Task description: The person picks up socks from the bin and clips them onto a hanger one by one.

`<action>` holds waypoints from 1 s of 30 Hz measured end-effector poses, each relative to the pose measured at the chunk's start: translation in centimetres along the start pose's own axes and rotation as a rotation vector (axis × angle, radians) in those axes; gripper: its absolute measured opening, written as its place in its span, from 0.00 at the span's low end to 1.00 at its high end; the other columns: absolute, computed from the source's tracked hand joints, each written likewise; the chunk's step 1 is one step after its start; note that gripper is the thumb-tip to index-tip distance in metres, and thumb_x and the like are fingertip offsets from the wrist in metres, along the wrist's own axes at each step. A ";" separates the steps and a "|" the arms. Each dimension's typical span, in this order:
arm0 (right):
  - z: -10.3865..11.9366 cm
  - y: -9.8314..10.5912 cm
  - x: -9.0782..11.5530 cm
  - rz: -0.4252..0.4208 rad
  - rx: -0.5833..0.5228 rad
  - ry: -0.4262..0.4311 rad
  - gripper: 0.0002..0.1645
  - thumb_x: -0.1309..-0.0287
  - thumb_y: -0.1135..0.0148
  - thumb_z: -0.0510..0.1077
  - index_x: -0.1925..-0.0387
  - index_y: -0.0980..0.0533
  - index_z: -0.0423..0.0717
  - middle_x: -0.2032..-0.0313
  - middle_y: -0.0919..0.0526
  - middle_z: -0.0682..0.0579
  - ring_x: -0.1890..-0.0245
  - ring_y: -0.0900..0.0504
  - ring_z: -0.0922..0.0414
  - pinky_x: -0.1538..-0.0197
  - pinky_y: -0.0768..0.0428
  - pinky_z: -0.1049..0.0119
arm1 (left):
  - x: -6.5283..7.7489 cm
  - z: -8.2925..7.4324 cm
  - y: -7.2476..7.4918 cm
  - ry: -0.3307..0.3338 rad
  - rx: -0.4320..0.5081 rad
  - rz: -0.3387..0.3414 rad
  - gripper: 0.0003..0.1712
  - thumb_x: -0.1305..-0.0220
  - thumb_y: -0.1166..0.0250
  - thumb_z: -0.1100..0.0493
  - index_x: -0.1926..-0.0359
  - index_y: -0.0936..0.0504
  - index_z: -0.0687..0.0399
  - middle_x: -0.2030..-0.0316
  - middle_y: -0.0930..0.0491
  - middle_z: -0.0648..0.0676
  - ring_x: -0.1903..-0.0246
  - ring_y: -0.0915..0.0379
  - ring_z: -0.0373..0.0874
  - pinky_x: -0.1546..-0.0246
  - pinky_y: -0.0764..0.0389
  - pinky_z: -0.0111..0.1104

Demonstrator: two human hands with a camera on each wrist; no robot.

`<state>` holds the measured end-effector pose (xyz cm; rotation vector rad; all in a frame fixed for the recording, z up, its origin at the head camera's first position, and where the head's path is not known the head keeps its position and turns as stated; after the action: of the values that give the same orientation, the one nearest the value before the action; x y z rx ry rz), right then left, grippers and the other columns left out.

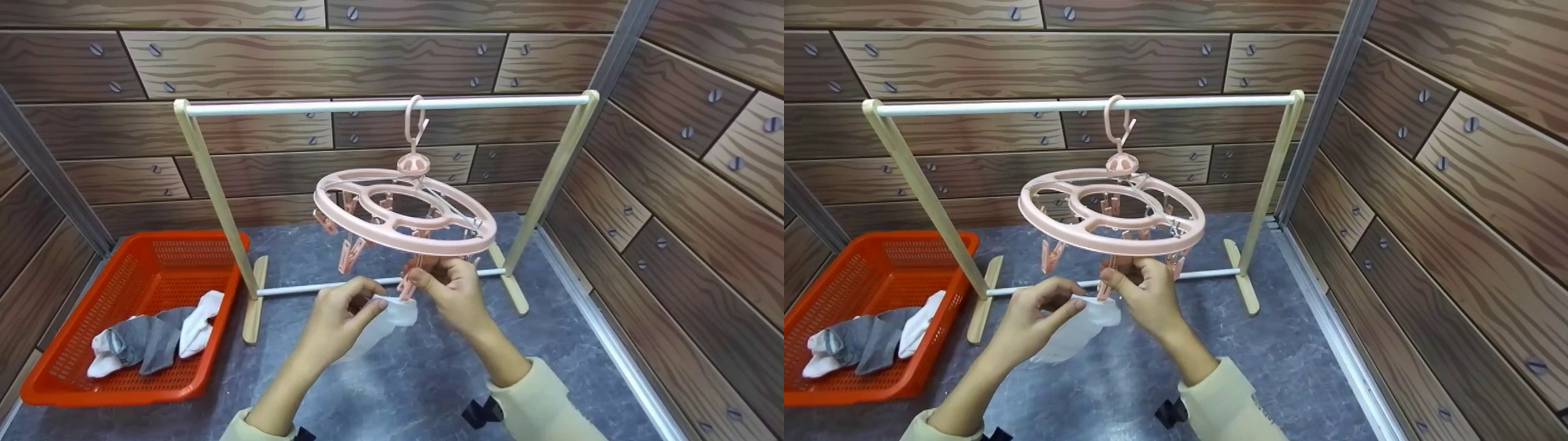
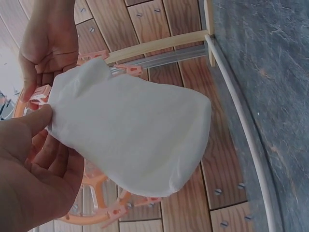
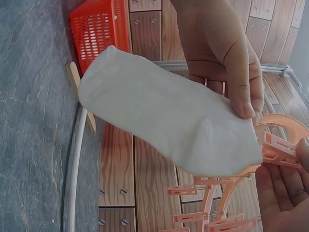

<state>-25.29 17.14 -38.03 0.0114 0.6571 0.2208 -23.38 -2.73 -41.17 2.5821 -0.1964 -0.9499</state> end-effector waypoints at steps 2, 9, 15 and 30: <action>-0.1 0.0 0.0 0.006 -0.008 0.008 0.02 0.40 0.39 0.26 0.65 0.21 0.27 0.70 0.16 0.35 0.71 0.14 0.56 0.64 0.15 0.65 | 0.0 -0.1 -0.1 -0.001 -0.009 0.001 0.07 0.36 0.31 0.55 0.60 0.16 0.53 0.73 0.16 0.43 0.80 0.25 0.33 0.77 0.20 0.29; -0.2 -0.1 0.2 -0.009 0.000 -0.021 0.03 0.41 0.38 0.27 0.65 0.21 0.27 0.68 0.16 0.38 0.69 0.15 0.57 0.64 0.15 0.66 | -0.2 -0.3 -0.2 0.004 -0.027 -0.012 0.05 0.35 0.31 0.55 0.60 0.16 0.48 0.74 0.18 0.41 0.80 0.26 0.32 0.77 0.21 0.28; -0.3 -0.2 0.3 -0.010 0.001 -0.043 0.04 0.41 0.37 0.27 0.64 0.22 0.26 0.67 0.15 0.39 0.67 0.15 0.58 0.63 0.15 0.66 | -0.3 -0.4 -0.4 -0.002 -0.023 -0.036 0.05 0.36 0.30 0.55 0.60 0.15 0.48 0.74 0.18 0.40 0.79 0.25 0.32 0.75 0.20 0.28; -0.3 -0.1 0.3 -0.011 0.025 -0.041 0.03 0.42 0.37 0.26 0.64 0.20 0.28 0.68 0.15 0.39 0.67 0.14 0.58 0.63 0.15 0.68 | -0.8 -0.9 -0.7 -0.039 0.022 -0.071 0.05 0.36 0.31 0.55 0.61 0.16 0.49 0.73 0.17 0.41 0.79 0.25 0.32 0.77 0.20 0.28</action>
<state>-25.20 17.09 -38.47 0.0367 0.6187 0.2013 -23.41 -1.64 -40.38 2.6076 -0.1269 -1.0300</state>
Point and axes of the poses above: each hand's wrist, its own x-axis away from the middle knuckle, its own y-axis out of the back of the hand, z = x × y, the point moved 2 cm from there along -x, towards the middle knuckle
